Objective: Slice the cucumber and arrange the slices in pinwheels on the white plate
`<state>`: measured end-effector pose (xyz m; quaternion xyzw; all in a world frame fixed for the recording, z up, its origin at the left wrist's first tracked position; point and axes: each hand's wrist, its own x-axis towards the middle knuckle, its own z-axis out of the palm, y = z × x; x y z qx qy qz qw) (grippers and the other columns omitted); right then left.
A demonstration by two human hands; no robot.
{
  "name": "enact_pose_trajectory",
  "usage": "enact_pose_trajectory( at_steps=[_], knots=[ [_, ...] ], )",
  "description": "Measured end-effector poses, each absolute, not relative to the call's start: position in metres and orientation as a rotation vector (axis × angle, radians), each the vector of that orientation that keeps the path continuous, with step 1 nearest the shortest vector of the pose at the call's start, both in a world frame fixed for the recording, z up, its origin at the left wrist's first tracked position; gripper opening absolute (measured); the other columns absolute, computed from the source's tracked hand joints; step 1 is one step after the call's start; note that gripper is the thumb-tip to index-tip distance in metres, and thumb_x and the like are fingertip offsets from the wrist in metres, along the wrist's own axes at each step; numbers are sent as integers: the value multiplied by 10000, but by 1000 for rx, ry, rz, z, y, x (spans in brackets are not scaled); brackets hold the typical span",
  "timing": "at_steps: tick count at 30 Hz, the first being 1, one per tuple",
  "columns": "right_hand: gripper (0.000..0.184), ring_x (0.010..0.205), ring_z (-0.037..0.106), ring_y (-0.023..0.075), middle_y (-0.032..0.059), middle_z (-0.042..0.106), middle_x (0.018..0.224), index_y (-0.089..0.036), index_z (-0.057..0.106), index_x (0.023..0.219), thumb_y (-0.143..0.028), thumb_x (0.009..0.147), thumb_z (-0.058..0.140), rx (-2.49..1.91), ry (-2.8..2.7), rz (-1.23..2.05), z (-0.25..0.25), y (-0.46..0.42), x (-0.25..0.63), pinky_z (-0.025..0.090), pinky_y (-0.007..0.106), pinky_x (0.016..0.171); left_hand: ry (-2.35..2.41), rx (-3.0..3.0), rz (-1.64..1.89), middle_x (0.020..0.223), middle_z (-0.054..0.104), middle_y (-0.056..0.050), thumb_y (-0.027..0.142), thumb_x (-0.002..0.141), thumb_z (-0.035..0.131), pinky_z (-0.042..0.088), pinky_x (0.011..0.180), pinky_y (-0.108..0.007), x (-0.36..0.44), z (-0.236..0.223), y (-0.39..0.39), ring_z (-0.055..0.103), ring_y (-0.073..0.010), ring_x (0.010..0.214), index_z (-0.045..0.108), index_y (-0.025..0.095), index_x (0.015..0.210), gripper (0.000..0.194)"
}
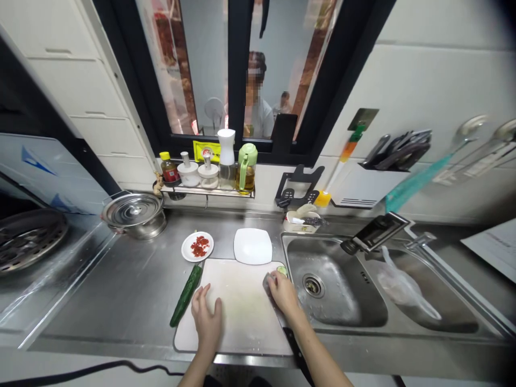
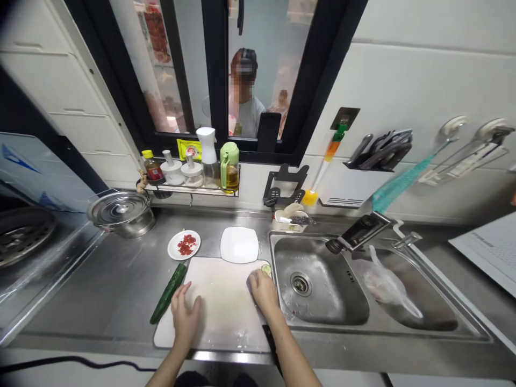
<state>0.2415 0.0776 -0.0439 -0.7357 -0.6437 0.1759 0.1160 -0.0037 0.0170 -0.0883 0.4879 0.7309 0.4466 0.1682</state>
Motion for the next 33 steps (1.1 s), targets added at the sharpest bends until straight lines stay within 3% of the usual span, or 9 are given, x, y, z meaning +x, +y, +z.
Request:
enact_pose_trajectory(
  at_steps=[7, 14, 19, 26, 33],
  knots=[
    [295, 920, 622, 204, 91, 674, 1007, -172, 612, 1087, -309, 932, 402, -2308, -1796, 519, -46, -8, 274, 391, 260, 759, 2421, 1389, 1014, 1356, 388, -148, 319, 809, 544, 304, 1063, -516, -43, -90, 20, 393, -335, 1270, 466, 214, 1345, 552],
    [164, 891, 605, 213, 80, 650, 971, -190, 589, 946, -307, 832, 572, -2294, -1843, 661, -34, -42, 277, 378, 265, 723, 2594, 1483, 698, 1399, 350, -153, 342, 810, 565, 247, 1065, -571, -54, -84, 23, 347, -360, 1315, 374, 265, 1401, 626],
    [186, 901, 604, 204, 64, 635, 989, -200, 539, 917, -272, 777, 639, -2279, -1832, 753, -42, -47, 273, 368, 249, 709, 2563, 1409, 538, 1362, 417, -178, 371, 804, 562, 356, 973, -551, -63, -78, 32, 450, -369, 1229, 338, 252, 1414, 660],
    [304, 949, 598, 208, 72, 633, 1072, -196, 522, 1007, -265, 754, 676, -2229, -1929, 842, -47, -45, 269, 353, 257, 738, 2501, 1367, 367, 1226, 558, -185, 353, 849, 484, 398, 900, -551, -70, -76, 36, 520, -371, 1148, 401, 228, 1375, 547],
    [308, 977, 594, 218, 97, 636, 1117, -179, 527, 1068, -178, 774, 619, -2221, -2009, 862, -46, -38, 267, 357, 268, 786, 2295, 1437, 613, 1122, 652, -150, 423, 812, 560, 398, 920, -523, -83, -69, 33, 538, -363, 1121, 534, 221, 1260, 492]
  ],
)
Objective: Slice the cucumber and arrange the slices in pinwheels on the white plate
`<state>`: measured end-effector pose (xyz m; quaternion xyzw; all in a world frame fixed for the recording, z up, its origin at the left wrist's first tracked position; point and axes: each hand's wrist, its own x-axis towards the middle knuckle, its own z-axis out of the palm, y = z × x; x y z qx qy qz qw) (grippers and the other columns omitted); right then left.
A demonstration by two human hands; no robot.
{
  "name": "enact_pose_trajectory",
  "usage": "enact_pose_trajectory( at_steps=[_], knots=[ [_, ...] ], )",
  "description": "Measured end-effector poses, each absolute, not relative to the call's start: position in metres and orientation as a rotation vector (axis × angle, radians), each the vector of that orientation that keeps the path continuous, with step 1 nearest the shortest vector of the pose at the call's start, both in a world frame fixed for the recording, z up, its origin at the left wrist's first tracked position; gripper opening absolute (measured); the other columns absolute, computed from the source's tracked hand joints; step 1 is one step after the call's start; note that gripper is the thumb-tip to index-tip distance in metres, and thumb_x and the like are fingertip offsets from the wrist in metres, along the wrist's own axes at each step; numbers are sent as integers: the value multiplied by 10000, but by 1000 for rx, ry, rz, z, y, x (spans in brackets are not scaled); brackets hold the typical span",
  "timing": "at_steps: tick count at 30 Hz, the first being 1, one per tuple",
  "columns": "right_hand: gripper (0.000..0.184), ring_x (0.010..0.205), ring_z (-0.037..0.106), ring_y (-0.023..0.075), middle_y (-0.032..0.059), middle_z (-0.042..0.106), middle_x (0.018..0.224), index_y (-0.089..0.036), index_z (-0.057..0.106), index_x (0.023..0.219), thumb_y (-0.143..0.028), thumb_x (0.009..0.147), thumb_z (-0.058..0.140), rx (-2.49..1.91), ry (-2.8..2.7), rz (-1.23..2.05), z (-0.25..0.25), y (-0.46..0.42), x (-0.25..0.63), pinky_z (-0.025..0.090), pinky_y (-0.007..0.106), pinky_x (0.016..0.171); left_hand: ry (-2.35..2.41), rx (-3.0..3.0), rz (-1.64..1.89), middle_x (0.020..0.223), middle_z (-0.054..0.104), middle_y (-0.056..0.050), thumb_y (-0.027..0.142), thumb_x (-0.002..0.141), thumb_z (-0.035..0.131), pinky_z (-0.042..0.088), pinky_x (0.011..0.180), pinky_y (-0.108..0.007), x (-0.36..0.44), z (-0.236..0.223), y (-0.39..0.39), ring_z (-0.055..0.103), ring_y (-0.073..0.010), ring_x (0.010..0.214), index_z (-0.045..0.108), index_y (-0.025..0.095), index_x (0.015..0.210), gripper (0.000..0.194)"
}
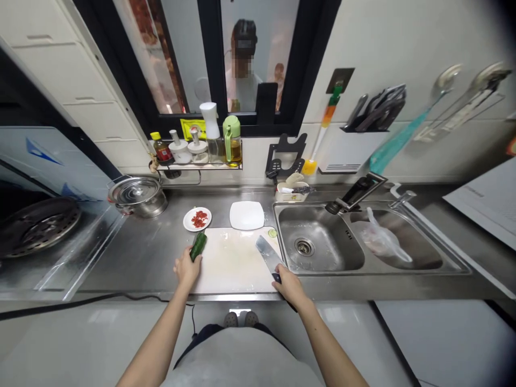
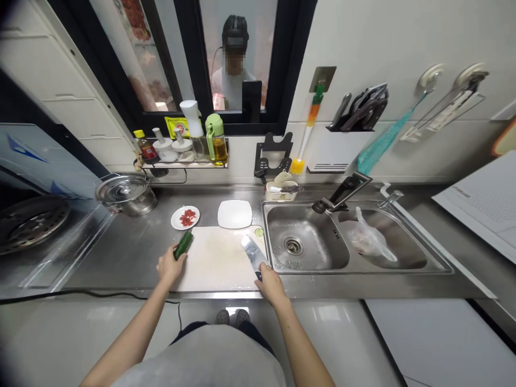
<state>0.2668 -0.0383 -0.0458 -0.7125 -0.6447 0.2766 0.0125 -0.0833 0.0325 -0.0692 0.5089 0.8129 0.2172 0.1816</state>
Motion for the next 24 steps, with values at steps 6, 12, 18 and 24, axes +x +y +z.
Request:
enact_pose_trajectory(
  at_steps=[6, 12, 18, 24],
  knots=[
    [387, 987, 597, 220, 105, 642, 1130, -166, 517, 1159, -151, 775, 563, -2201, -2057, 849, -41, -36, 264, 350, 265, 787, 1496, 1062, 932, 910, 709, -83, 555, 700, 649, 486, 808, -333, -74, -67, 18, 656, -220, 897, 537, 140, 1198, 658],
    [341, 912, 612, 213, 103, 657, 1092, -175, 525, 1167, -201, 829, 488, -2313, -1916, 679, -35, -34, 259, 341, 267, 731, 1210, 843, 814, 856, 721, -102, 583, 740, 604, 485, 683, -295, -54, -62, 7, 661, -183, 703, 548, 111, 1129, 614],
    [366, 897, 616, 213, 89, 689, 1030, -186, 515, 1228, -244, 873, 445, -2379, -1740, 670, -33, -31, 256, 340, 264, 708, 1417, 1283, 726, 806, 667, -6, 525, 626, 741, 449, 692, -260, -42, -62, 15, 604, -152, 724, 572, 164, 1042, 577],
    [349, 900, 619, 204, 69, 705, 990, -245, 622, 1105, -416, 972, 349, -2405, -1820, 838, -25, -25, 239, 340, 250, 692, 1618, 1834, 523, 951, 656, -47, 463, 713, 680, 437, 781, -314, -44, -64, 24, 581, -212, 880, 629, 197, 1054, 436]
  ],
)
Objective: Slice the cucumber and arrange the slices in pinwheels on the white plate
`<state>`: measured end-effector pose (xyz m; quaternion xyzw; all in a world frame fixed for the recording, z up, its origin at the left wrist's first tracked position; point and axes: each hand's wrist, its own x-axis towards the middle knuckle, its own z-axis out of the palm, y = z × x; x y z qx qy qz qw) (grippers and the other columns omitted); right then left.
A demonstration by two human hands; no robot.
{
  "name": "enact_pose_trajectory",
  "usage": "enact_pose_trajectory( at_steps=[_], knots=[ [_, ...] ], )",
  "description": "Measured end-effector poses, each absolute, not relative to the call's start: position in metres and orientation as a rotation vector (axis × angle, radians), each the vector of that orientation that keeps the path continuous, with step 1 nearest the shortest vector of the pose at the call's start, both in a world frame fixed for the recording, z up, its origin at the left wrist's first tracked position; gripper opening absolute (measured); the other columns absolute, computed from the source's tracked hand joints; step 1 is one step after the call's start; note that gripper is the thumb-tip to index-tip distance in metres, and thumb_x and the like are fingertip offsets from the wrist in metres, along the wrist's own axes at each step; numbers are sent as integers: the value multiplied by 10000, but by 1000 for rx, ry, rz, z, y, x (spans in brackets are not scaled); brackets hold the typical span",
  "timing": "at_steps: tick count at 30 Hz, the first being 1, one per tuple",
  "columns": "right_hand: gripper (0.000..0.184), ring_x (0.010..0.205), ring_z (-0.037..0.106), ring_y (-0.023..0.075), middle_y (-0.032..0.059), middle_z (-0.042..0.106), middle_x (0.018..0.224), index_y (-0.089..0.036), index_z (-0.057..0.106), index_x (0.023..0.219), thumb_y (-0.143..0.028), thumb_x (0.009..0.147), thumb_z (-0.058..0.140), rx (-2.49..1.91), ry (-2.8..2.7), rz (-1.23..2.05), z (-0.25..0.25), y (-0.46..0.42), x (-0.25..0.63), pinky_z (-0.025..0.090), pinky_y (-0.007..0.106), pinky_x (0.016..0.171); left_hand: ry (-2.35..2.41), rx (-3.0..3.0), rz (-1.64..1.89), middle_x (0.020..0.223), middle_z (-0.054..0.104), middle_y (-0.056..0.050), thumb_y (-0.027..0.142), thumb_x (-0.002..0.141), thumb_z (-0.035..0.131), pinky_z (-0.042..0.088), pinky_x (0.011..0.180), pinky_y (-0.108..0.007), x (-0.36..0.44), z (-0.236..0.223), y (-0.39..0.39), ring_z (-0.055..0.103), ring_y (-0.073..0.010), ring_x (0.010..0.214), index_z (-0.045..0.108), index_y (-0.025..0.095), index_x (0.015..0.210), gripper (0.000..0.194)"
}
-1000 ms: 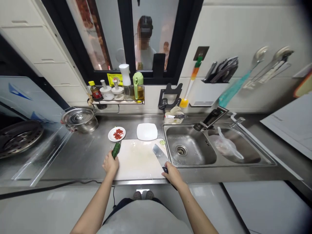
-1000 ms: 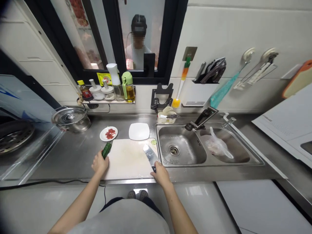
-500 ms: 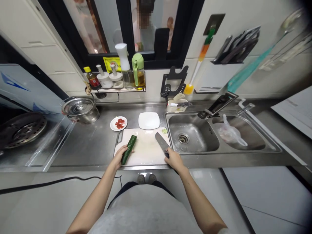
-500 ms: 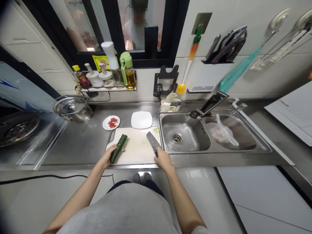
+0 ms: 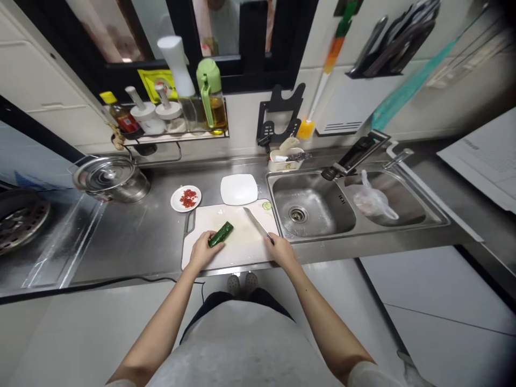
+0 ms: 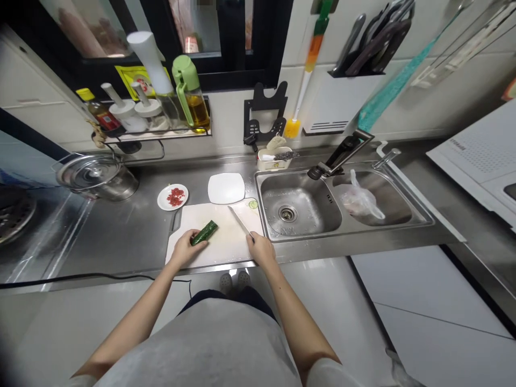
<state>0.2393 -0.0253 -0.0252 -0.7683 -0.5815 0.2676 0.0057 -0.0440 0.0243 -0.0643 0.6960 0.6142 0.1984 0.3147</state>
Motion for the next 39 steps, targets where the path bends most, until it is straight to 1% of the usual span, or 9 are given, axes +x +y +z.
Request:
enact_pose_trajectory(
  at_steps=[6, 10, 13, 16, 18, 23, 30, 35, 39],
  knots=[
    [353, 925, 633, 208, 92, 700, 997, -225, 631, 1084, -361, 988, 319, -2436, -1976, 866, -16, -15, 220, 374, 260, 729, 1592, 2007, 395, 988, 668, -75, 464, 786, 615, 436, 854, -359, -48, -70, 22, 589, -250, 945, 648, 192, 1076, 399],
    [351, 956, 641, 221, 111, 691, 1024, -219, 548, 1230, -332, 990, 317, -2415, -2043, 902, -14, -9, 214, 400, 286, 786, 1597, 2033, 343, 1014, 667, -77, 465, 801, 602, 445, 879, -366, -53, -71, 19, 604, -251, 963, 648, 197, 1123, 421],
    [367, 966, 643, 227, 120, 690, 1032, -214, 465, 1315, -305, 989, 323, -2372, -2101, 921, -16, -4, 212, 410, 302, 812, 1632, 2055, 320, 1105, 651, -84, 431, 819, 593, 431, 936, -391, -55, -70, 16, 593, -256, 1028, 605, 211, 1224, 462],
    [338, 960, 646, 240, 129, 690, 1003, -195, 501, 1249, -288, 991, 304, -2349, -2193, 899, -18, -1, 211, 421, 315, 806, 1613, 2100, 381, 1238, 592, -100, 396, 840, 579, 405, 997, -415, -50, -69, 14, 551, -260, 1125, 495, 225, 1363, 557],
    [320, 952, 649, 247, 128, 688, 980, -182, 535, 1182, -279, 990, 297, -2337, -2238, 880, -20, 1, 210, 426, 318, 798, 1557, 2134, 437, 1269, 561, -100, 395, 861, 559, 407, 1010, -403, -43, -70, 16, 536, -248, 1150, 474, 239, 1389, 557],
    [315, 932, 659, 246, 127, 687, 955, -168, 546, 1144, -261, 983, 292, -2327, -2283, 900, -20, 4, 207, 434, 310, 760, 1489, 2208, 506, 1209, 569, -92, 373, 928, 475, 439, 984, -355, -30, -76, 24, 546, -217, 1108, 557, 245, 1328, 428],
    [293, 983, 649, 239, 145, 682, 1017, -150, 535, 1160, -188, 948, 336, -2348, -2317, 1030, -12, 15, 203, 441, 305, 768, 1450, 2350, 516, 1137, 589, -89, 344, 932, 483, 483, 899, -349, -37, -84, 20, 566, -207, 1003, 567, 276, 1322, 404],
    [331, 947, 661, 257, 146, 691, 981, -151, 522, 1173, -299, 995, 285, -2263, -2359, 1006, -9, 18, 203, 451, 317, 746, 1461, 2442, 544, 1120, 588, -94, 307, 930, 486, 488, 880, -354, -37, -87, 16, 563, -205, 979, 556, 291, 1335, 411],
    [356, 903, 673, 249, 134, 699, 933, -170, 489, 1219, -327, 1009, 248, -2230, -2385, 1007, 0, 8, 198, 450, 311, 743, 1469, 2468, 571, 1107, 598, -98, 295, 928, 493, 490, 882, -353, -35, -88, 15, 563, -203, 969, 572, 288, 1323, 403]
  ],
)
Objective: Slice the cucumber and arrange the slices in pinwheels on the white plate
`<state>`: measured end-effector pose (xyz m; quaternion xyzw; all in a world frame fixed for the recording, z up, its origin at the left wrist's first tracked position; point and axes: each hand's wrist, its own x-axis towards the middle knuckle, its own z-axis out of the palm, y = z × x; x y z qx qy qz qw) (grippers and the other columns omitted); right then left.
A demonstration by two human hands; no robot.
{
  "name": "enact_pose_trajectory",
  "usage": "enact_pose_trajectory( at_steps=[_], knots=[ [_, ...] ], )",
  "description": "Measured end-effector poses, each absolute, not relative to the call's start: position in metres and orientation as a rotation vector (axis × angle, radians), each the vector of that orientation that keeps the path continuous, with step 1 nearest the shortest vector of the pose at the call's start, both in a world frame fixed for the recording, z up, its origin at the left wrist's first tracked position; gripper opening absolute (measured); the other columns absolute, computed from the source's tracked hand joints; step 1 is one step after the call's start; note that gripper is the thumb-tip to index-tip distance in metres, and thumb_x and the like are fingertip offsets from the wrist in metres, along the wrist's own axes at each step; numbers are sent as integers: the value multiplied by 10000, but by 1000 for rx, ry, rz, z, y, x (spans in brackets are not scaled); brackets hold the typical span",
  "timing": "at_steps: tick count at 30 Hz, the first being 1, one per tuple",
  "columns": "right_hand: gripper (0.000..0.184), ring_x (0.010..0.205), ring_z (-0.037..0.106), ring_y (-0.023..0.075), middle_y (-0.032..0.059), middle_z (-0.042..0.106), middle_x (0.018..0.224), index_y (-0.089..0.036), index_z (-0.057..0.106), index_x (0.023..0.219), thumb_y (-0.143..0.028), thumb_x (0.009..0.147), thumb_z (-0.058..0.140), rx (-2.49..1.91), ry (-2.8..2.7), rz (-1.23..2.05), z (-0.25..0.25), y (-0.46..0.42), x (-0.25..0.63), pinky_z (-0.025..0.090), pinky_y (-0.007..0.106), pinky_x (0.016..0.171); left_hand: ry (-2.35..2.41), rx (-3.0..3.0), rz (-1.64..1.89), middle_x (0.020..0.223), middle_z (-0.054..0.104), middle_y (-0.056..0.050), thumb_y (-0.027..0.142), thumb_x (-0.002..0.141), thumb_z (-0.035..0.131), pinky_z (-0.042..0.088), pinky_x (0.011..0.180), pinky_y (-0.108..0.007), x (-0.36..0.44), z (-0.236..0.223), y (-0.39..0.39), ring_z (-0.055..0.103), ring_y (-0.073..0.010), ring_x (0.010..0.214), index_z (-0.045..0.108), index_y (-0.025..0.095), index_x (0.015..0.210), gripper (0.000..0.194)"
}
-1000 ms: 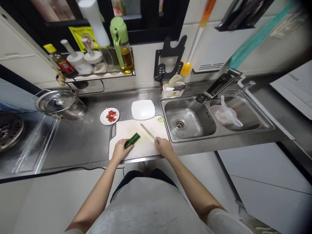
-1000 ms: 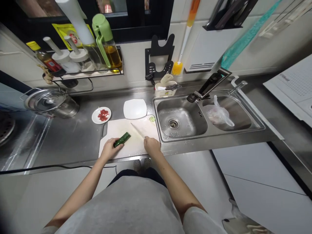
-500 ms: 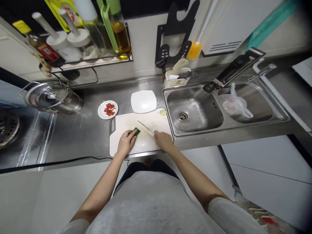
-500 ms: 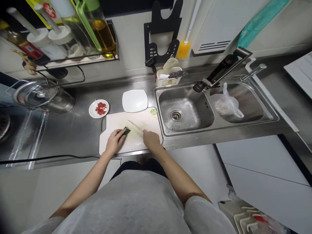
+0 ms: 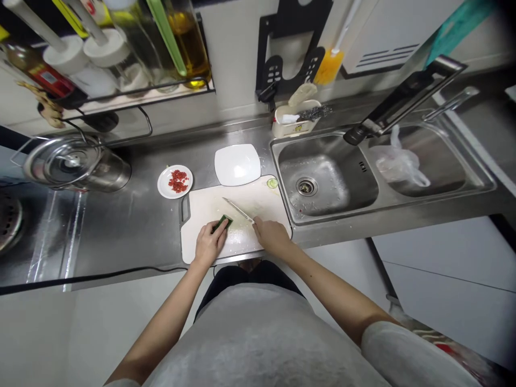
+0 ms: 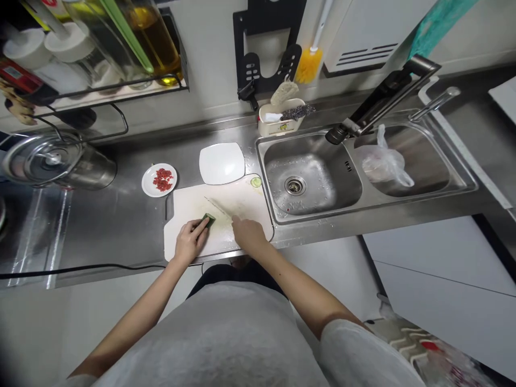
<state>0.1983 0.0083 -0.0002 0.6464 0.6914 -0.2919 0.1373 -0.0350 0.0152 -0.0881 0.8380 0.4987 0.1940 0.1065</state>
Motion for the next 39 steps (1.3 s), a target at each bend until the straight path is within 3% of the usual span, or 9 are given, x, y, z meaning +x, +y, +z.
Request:
enact_pose_trajectory(
  at_steps=[14, 21, 39],
  knots=[
    [314, 869, 686, 242, 116, 704, 903, -193, 508, 1173, -283, 1005, 259, 1757, 2033, -883, 1, -7, 178, 468, 307, 710, 1468, 2470, 571, 1071, 612, -103, 286, 920, 519, 477, 899, -355, -35, -88, 16, 563, -202, 977, 603, 267, 1291, 381],
    [281, 840, 698, 234, 98, 705, 842, -187, 495, 1173, -145, 962, 313, 1757, 2062, -814, 2, -13, 174, 474, 286, 677, 1461, 2475, 568, 1077, 611, -103, 280, 910, 533, 470, 885, -346, -34, -87, 17, 558, -208, 976, 623, 246, 1259, 362],
    [307, 892, 690, 227, 130, 706, 907, -165, 502, 1157, -79, 922, 323, 1681, 2014, -912, 4, -1, 172, 487, 285, 732, 1444, 2427, 546, 1131, 617, -108, 295, 914, 528, 469, 919, -371, -37, -91, 17, 562, -218, 1031, 617, 258, 1264, 362]
  ],
)
